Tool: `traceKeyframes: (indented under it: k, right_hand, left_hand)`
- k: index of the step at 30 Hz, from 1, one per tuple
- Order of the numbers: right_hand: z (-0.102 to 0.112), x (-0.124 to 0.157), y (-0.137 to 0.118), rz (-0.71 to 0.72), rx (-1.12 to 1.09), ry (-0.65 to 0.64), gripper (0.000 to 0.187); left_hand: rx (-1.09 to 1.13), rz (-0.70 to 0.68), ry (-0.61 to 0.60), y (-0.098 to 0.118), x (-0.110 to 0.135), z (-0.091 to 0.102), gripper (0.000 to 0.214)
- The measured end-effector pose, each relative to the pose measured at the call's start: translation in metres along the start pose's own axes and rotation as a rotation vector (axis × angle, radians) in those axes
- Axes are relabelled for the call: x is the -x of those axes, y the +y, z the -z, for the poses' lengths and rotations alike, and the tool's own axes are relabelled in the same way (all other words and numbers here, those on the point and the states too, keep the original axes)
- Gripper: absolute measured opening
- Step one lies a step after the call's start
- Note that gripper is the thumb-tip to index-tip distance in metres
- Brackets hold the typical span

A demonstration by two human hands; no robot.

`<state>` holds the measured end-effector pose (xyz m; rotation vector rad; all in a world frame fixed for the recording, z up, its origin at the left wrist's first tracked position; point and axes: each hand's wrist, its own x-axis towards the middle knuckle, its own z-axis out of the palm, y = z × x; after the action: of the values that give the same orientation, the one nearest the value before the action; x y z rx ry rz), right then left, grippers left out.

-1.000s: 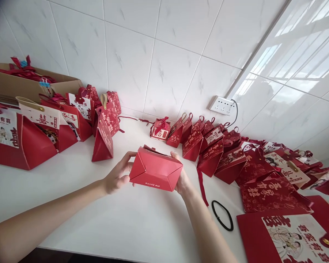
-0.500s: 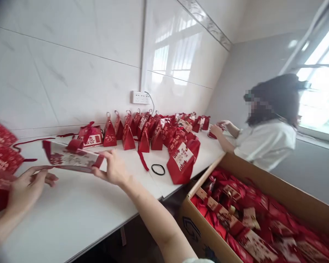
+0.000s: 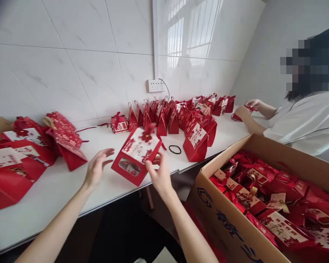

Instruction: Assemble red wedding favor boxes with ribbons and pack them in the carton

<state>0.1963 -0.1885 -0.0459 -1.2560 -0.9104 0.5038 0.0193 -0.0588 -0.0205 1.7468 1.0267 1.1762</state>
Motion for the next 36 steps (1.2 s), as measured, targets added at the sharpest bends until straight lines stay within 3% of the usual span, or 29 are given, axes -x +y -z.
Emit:
traceKeyframes:
  k: [4,7,10,18,23,26,29,36]
  right_hand:
    - [0.026,0.011,-0.041,-0.342,-0.308,-0.010,0.031]
    - [0.044,0.019,-0.063,-0.549,-0.456,-0.052,0.029]
    - [0.059,0.028,-0.077,-0.704,-0.565,-0.111,0.032]
    - [0.096,0.041,-0.079,-0.751,-0.594,-0.201,0.051]
    - [0.103,0.046,-0.088,-0.862,-0.619,0.002,0.044]
    - [0.103,0.049,-0.096,-0.880,-0.619,-0.035,0.044]
    - [0.104,0.051,-0.097,-0.849,-0.612,-0.123,0.045]
    - [0.108,0.053,-0.088,-0.679,-0.493,-0.169,0.045]
  left_hand:
    - [0.136,-0.082,-0.347,0.059,0.039,-0.012,0.060]
    - [0.148,-0.135,-0.559,0.097,0.055,-0.017,0.061]
    - [0.195,-0.202,-0.689,0.121,0.064,-0.022,0.060]
    - [0.005,-0.075,-0.803,0.159,0.078,-0.037,0.038]
    - [-0.112,-0.100,-0.822,0.172,0.082,-0.044,0.033]
    - [-0.159,-0.120,-0.861,0.176,0.084,-0.047,0.032]
    - [-0.217,-0.130,-0.825,0.178,0.087,-0.049,0.027]
    - [-0.195,-0.110,-0.803,0.174,0.088,-0.055,0.029]
